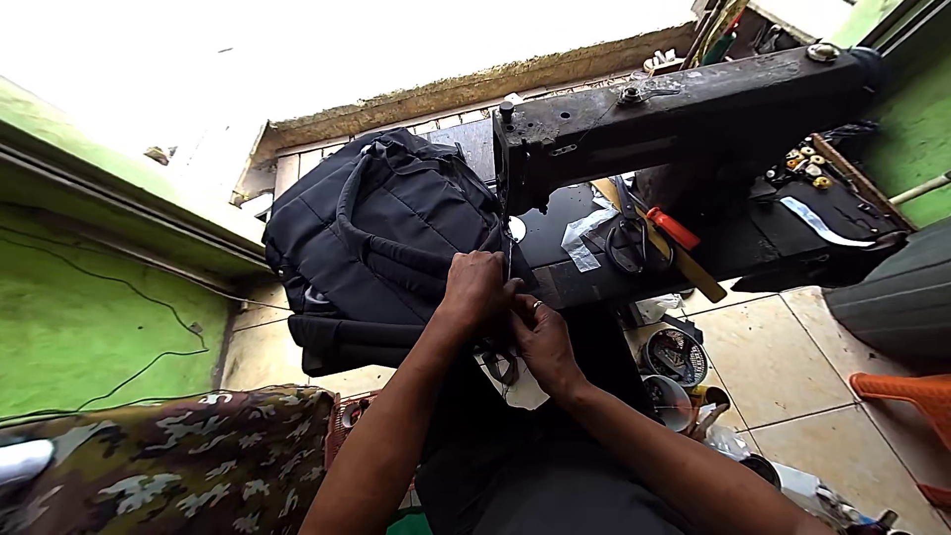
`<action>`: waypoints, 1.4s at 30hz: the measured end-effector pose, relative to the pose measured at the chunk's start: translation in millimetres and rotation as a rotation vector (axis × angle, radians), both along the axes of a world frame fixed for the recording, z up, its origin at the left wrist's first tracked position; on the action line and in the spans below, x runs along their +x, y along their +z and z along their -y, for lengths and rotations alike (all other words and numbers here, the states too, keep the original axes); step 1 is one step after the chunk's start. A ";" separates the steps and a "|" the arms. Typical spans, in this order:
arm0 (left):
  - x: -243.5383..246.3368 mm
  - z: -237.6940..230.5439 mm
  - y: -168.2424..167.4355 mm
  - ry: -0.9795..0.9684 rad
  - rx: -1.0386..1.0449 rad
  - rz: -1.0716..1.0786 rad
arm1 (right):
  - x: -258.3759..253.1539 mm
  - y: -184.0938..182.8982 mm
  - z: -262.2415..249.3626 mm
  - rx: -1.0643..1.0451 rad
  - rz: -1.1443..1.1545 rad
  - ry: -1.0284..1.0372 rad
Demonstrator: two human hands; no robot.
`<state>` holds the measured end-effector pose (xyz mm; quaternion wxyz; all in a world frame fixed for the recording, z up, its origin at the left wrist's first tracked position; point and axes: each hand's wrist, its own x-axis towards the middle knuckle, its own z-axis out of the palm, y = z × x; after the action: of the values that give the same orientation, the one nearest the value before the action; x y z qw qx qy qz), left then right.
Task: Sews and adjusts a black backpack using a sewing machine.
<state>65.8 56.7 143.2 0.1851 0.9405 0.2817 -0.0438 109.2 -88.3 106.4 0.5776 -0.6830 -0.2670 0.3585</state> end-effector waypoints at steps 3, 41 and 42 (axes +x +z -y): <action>2.8 2.2 6.0 0.014 -0.014 -0.050 | 13.6 6.6 4.9 -0.038 0.341 0.098; -8.0 47.0 -52.7 -0.004 0.238 0.227 | 66.5 5.3 -36.5 -0.532 0.864 0.508; -7.6 46.6 -52.8 -0.003 0.242 0.224 | 67.1 4.1 -37.2 -0.528 0.866 0.500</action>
<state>58.2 10.1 90.4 0.1006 0.9553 0.2613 0.0951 176.3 -51.1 110.5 0.1225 -0.8050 -0.5346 0.2263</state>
